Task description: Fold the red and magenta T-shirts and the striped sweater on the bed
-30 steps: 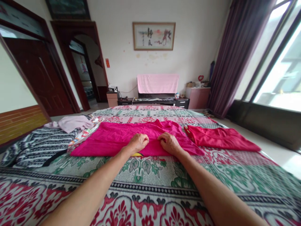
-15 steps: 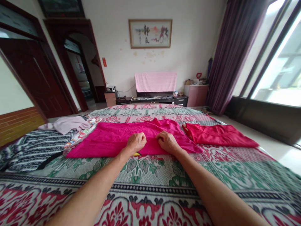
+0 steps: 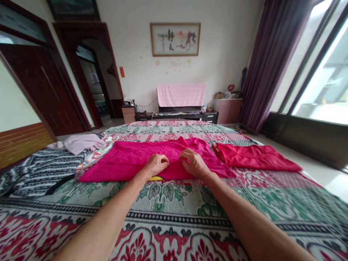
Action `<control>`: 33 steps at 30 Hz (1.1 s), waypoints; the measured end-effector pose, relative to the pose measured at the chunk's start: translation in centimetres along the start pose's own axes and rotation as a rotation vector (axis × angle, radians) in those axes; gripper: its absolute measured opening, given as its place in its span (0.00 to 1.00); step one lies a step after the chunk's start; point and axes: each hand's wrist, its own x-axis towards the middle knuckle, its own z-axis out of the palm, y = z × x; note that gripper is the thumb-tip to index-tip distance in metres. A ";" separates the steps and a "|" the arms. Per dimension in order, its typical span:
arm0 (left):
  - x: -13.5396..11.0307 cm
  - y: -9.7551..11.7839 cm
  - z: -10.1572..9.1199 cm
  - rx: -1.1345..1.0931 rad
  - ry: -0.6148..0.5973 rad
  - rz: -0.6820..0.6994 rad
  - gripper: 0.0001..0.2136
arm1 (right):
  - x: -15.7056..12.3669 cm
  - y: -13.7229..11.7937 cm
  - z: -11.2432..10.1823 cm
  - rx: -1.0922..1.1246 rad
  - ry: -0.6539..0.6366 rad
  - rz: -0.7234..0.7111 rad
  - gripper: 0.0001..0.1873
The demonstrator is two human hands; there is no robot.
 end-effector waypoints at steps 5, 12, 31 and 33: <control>0.0 0.6 -0.1 0.173 -0.017 0.032 0.11 | 0.4 -0.9 1.1 0.043 -0.167 -0.101 0.15; 0.1 0.7 -0.4 0.216 -0.022 -0.037 0.11 | 0.9 -1.2 2.1 -0.120 -0.240 0.095 0.12; -0.2 0.6 -0.5 0.287 -0.081 0.086 0.11 | 1.6 -1.3 2.9 -0.269 -0.067 0.382 0.08; -0.2 0.6 -0.5 0.275 -0.086 0.080 0.10 | 1.5 -0.9 2.8 -0.248 -0.047 0.357 0.08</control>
